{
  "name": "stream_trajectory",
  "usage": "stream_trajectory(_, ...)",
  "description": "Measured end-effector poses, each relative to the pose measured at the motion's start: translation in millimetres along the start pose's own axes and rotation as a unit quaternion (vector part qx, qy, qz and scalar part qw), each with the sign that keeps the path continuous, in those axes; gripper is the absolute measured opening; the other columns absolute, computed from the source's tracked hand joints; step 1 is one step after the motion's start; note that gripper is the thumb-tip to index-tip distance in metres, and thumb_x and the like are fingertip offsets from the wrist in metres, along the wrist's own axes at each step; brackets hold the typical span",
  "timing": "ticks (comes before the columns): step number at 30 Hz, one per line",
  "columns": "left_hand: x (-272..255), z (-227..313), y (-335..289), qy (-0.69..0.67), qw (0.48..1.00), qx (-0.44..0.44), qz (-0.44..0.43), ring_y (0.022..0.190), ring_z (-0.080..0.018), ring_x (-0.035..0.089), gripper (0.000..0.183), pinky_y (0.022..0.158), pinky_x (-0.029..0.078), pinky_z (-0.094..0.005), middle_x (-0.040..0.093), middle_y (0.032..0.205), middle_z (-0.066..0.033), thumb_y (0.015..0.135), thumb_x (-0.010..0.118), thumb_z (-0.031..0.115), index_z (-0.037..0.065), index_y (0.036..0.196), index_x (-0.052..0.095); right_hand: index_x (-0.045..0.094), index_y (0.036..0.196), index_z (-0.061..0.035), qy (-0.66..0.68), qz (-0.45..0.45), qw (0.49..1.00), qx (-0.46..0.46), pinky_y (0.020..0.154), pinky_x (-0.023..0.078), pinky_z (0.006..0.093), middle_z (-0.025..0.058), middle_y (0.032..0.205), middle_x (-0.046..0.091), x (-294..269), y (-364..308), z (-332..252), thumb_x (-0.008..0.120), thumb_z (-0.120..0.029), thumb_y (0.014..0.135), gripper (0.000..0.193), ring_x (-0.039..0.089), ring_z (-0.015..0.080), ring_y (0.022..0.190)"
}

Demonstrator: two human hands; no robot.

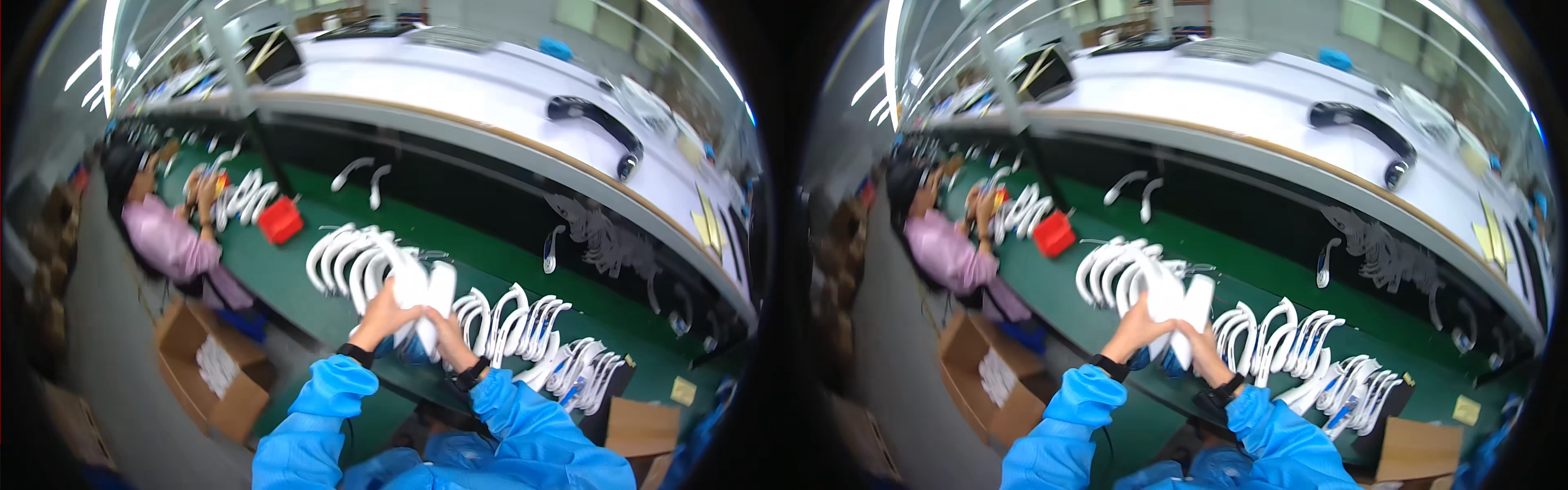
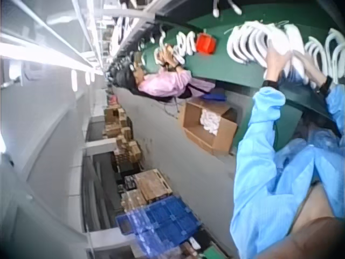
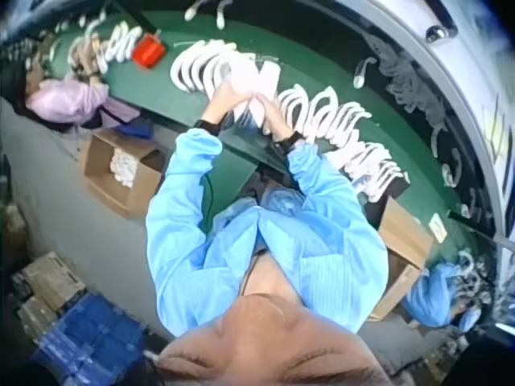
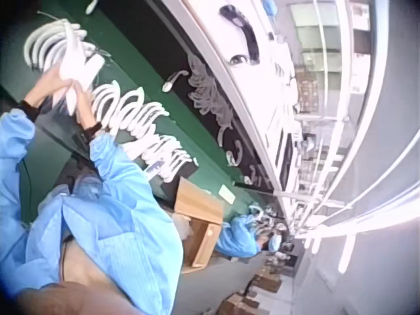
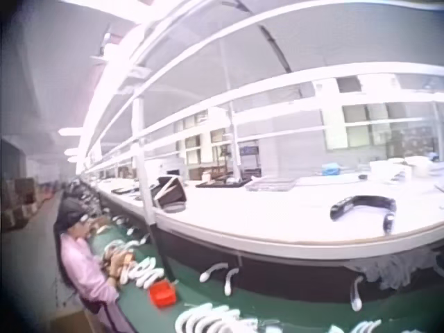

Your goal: Assembling electronic circuit boards into white plastic shells for neck-worn devices.

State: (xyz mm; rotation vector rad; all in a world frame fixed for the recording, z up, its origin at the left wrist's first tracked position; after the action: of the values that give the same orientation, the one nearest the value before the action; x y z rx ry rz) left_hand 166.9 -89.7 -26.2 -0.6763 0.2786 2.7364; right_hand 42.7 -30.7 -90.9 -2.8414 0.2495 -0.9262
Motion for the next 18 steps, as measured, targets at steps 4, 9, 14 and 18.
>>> stream_trajectory(4,-14,-74,71,-0.008,0.999,0.014,-0.052,0.100,-0.0236,0.056,0.069,0.086,0.044,-0.0335,0.056,0.109,-0.0153,0.061,0.077,0.020,-0.001,0.118,0.045,0.047,0.112,0.0038,-0.087,0.050,0.989,-0.106,0.082,0.044,0.0291,0.0102,0.104,0.056,22,69,10,0.067,-0.014,0.078,0.043,0.054,0.0172,0.096)
stream_trajectory(9,-48,-123,102,0.056,0.991,-0.103,0.070,0.090,-0.0208,0.056,0.053,0.080,0.045,-0.0335,0.059,0.101,-0.0126,0.068,0.068,0.012,-0.003,0.115,0.048,0.040,0.115,0.0036,-0.344,0.130,0.925,-0.094,0.082,0.045,0.0403,0.0222,0.112,0.052,1,118,58,0.073,-0.031,0.070,0.066,0.054,0.0334,0.101)
stream_trajectory(14,-109,-237,87,0.119,0.984,-0.113,0.075,0.122,-0.0344,0.038,0.048,0.102,0.029,-0.0394,0.040,0.130,-0.0250,0.089,0.049,0.023,-0.007,0.124,0.041,0.032,0.125,0.0065,-0.423,0.160,0.892,0.013,0.092,0.035,0.0479,0.0284,0.123,0.041,24,96,66,0.061,-0.061,0.068,0.093,0.041,0.0432,0.113)
stream_trajectory(18,-43,-123,84,0.306,0.945,-0.016,0.114,0.128,-0.0384,0.026,0.055,0.106,0.019,-0.0429,0.032,0.135,-0.0265,0.089,0.047,0.028,-0.007,0.130,0.034,0.038,0.121,0.0102,-0.383,0.108,0.916,-0.047,0.099,0.031,0.0413,0.0277,0.123,0.041,-23,73,61,0.056,-0.056,0.078,0.081,0.038,0.0388,0.117)
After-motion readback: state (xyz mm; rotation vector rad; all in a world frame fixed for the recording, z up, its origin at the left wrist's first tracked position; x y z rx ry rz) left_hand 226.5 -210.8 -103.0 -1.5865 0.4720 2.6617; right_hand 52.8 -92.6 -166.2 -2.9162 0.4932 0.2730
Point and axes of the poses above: each hand's wrist, its own y-axis towards the middle knuckle, its own x-axis out of the palm, z = x × y, the point moved 6 cm from there along y, towards the middle knuckle
